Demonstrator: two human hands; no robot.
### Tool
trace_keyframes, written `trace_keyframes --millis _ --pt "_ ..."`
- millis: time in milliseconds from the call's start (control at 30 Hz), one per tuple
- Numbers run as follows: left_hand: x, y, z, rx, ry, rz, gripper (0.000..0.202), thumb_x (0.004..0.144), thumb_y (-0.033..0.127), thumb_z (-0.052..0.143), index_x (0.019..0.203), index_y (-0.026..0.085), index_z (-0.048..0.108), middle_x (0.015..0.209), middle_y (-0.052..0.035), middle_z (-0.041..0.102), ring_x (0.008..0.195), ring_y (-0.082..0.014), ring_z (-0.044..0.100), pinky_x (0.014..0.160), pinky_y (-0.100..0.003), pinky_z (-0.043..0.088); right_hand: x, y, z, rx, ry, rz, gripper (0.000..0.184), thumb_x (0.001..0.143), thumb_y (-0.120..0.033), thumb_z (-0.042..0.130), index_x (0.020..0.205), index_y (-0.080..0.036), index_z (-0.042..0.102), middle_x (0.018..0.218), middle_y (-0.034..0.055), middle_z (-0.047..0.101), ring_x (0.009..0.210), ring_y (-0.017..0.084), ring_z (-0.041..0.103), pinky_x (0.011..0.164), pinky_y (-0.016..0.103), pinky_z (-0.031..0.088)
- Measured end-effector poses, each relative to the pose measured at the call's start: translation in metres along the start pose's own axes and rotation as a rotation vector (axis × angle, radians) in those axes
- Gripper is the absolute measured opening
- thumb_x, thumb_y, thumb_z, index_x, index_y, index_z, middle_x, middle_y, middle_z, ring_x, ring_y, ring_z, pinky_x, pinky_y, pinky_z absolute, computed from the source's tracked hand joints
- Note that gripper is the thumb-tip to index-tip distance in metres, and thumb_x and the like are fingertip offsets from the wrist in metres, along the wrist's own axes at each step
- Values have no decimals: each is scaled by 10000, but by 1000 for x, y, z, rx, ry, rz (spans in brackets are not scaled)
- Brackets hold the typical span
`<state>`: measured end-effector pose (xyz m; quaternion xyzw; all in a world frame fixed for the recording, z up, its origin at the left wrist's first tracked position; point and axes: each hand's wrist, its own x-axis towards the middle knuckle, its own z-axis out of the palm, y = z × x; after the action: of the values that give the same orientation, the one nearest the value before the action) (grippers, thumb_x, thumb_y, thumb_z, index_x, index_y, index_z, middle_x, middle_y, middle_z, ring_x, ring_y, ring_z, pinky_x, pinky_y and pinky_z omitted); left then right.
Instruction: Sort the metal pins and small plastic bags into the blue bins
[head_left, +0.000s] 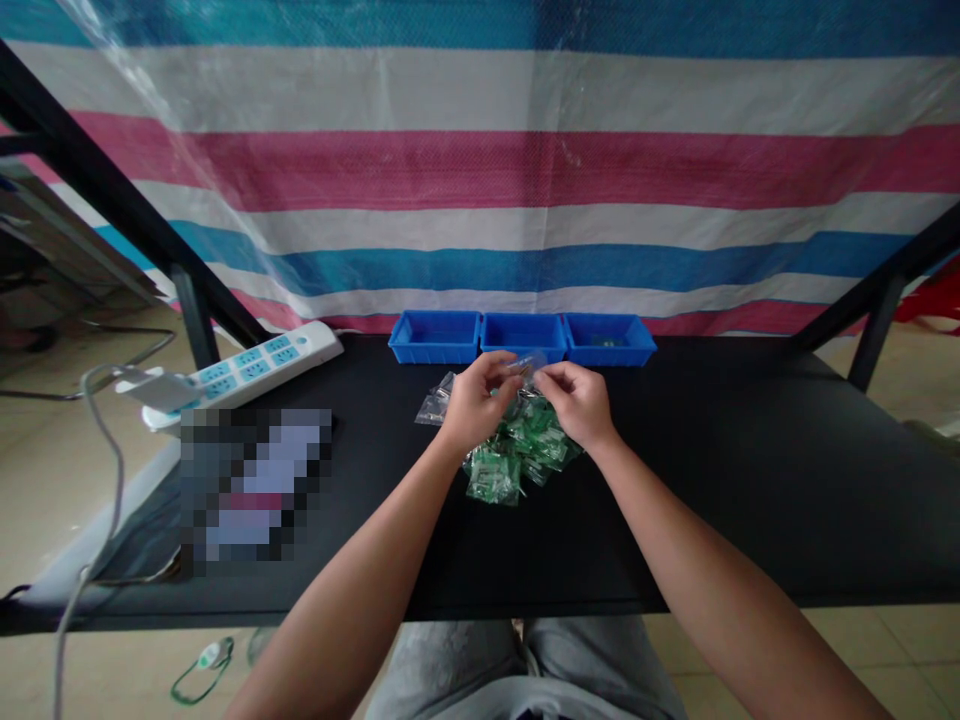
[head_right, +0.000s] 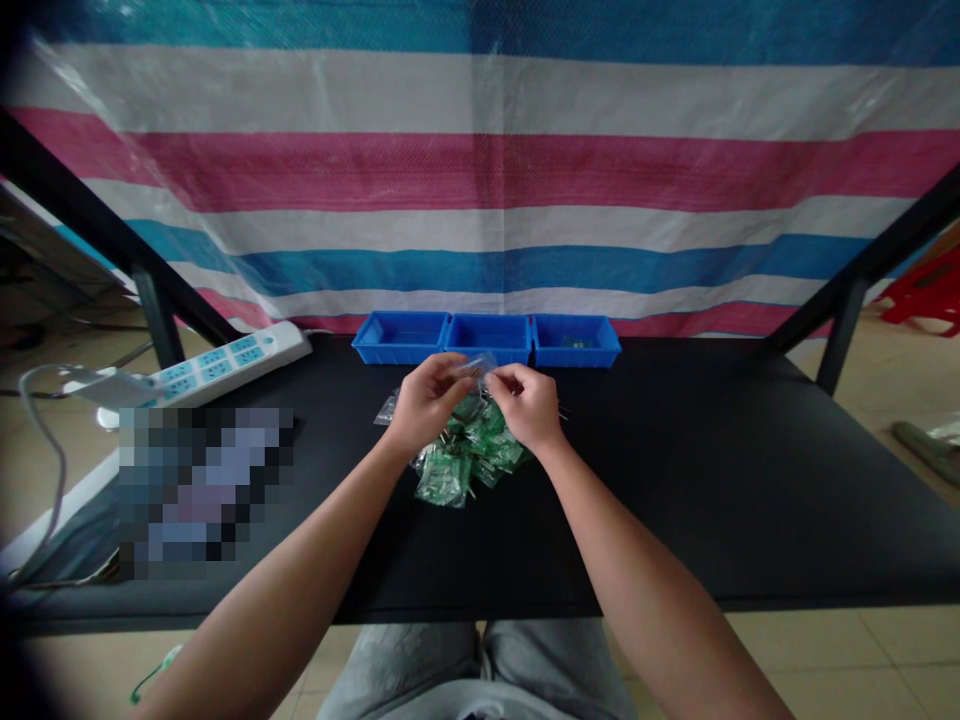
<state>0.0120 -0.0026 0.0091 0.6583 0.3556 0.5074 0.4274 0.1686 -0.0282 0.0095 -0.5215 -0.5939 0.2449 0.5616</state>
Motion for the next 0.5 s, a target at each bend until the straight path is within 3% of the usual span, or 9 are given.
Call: trace_keyframes --millis 100,200,400,500 --pt "5 -2 0 -120 77 -106 308 700 311 695 950 157 602 814 -51 726 724 -171 673 665 -280 517 2 1 -3 -21 18 -32 238 810 -396 607 775 -172 681 680 27 688 614 156 603 598 263 464" --pt "11 -7 -9 -82 195 -130 228 666 309 701 818 153 633 698 -17 690 625 -142 629 604 -255 488 5 4 -8 -82 31 -76 233 820 -388 592 768 -177 677 701 30 697 649 164 620 632 266 471" --pt "34 -21 -44 324 535 -144 214 693 294 655 861 164 682 756 -28 689 686 -157 626 687 -280 485 8 12 -12 -224 -11 -160 208 819 -341 575 721 -186 672 677 29 697 624 166 622 631 269 470" --pt "48 -17 -59 513 603 -219 265 718 268 649 964 168 658 808 -52 701 736 -193 643 787 -347 481 9 15 -12 -278 -45 -183 179 808 -300 569 714 -188 672 683 32 703 631 170 633 647 273 475"
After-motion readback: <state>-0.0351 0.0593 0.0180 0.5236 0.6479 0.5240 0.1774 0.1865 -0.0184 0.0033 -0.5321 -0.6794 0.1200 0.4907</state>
